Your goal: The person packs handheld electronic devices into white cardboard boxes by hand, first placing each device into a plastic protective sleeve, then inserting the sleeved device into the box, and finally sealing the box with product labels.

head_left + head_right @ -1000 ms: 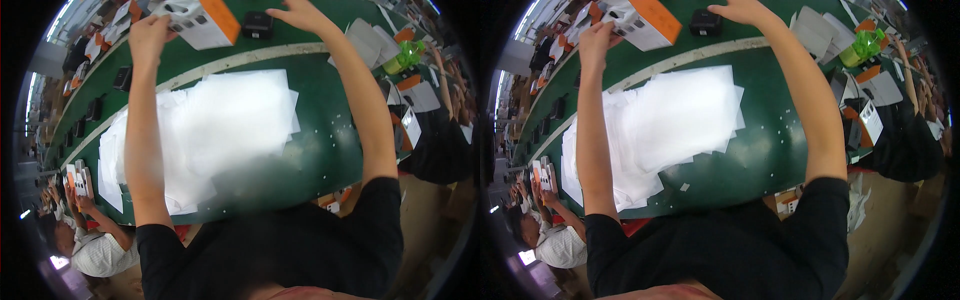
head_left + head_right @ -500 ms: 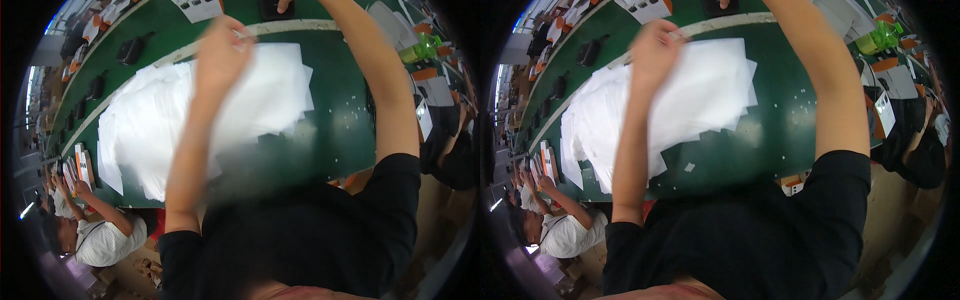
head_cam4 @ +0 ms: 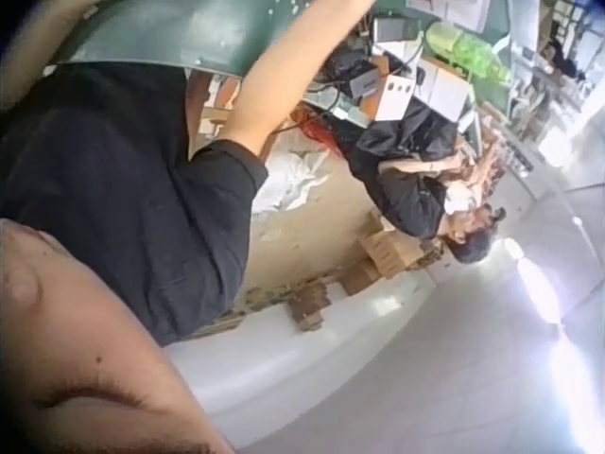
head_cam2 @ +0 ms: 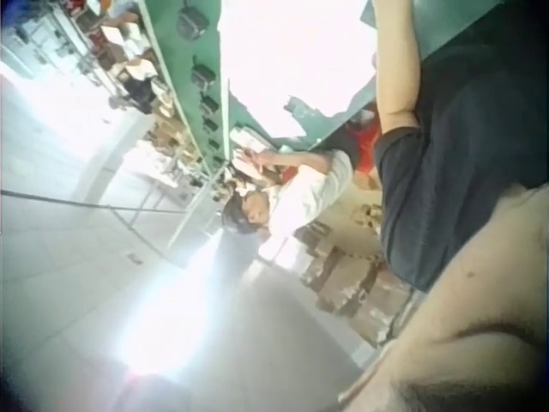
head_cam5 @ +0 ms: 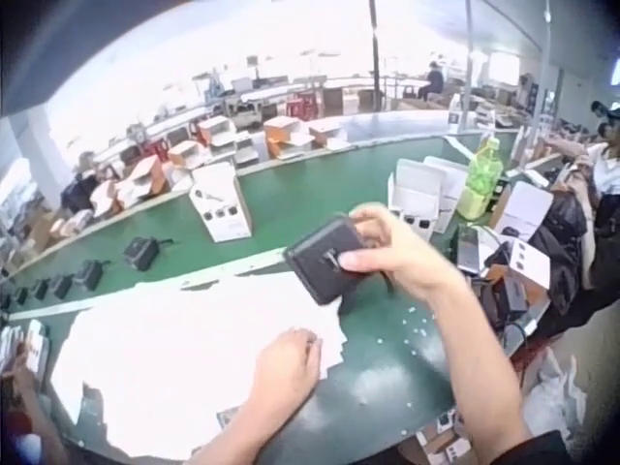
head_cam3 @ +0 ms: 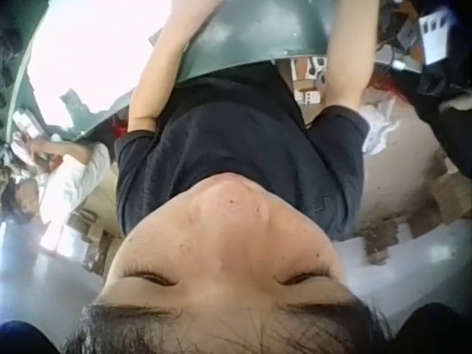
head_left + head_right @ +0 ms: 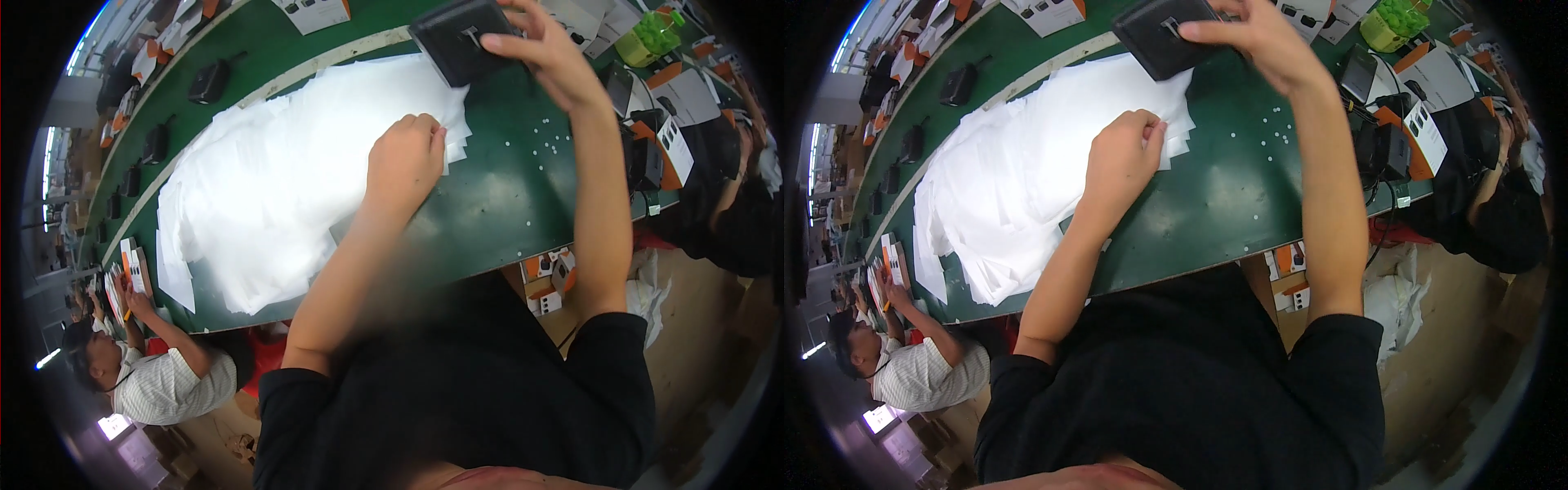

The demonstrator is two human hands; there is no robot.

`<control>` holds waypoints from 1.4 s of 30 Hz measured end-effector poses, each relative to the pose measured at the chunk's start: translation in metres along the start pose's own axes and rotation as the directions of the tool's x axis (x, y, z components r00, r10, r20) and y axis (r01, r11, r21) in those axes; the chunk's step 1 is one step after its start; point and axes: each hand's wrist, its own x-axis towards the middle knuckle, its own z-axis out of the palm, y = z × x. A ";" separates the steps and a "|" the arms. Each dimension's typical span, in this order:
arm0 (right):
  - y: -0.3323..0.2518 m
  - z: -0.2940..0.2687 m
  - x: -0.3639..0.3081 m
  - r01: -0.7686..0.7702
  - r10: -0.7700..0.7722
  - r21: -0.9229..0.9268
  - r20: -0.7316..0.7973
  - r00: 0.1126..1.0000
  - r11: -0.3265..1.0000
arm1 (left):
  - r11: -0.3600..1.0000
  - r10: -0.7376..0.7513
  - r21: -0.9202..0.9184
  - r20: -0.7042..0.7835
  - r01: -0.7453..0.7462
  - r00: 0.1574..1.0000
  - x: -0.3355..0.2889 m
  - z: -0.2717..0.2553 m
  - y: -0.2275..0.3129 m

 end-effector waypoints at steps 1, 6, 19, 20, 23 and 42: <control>0.005 0.004 -0.017 -0.031 0.032 0.184 -0.003 0.999 0.983 | 1.000 0.009 0.000 -0.001 -0.009 1.000 0.003 -0.002 0.000; 0.036 0.016 -0.059 -0.147 0.380 0.725 -0.168 0.910 0.673 | 0.876 -0.302 -0.354 0.125 0.326 0.945 0.015 -0.021 0.006; 0.037 0.055 -0.065 -0.187 0.389 0.881 0.003 0.921 0.436 | 0.752 -0.350 -0.552 0.129 0.361 0.928 0.033 -0.029 -0.004; 0.036 0.058 -0.065 -0.261 0.362 0.857 0.095 0.927 0.445 | 0.793 -0.311 -0.523 0.092 0.312 0.946 0.033 -0.030 -0.002; 0.037 0.061 -0.061 -0.338 0.391 0.658 0.071 0.918 0.673 | 0.799 -0.283 -0.544 0.037 0.256 0.958 0.032 -0.034 0.000; 0.043 0.109 -0.041 0.004 0.104 0.181 -0.583 0.806 0.983 | 0.558 -0.246 -0.810 0.049 0.183 0.968 0.028 -0.009 0.050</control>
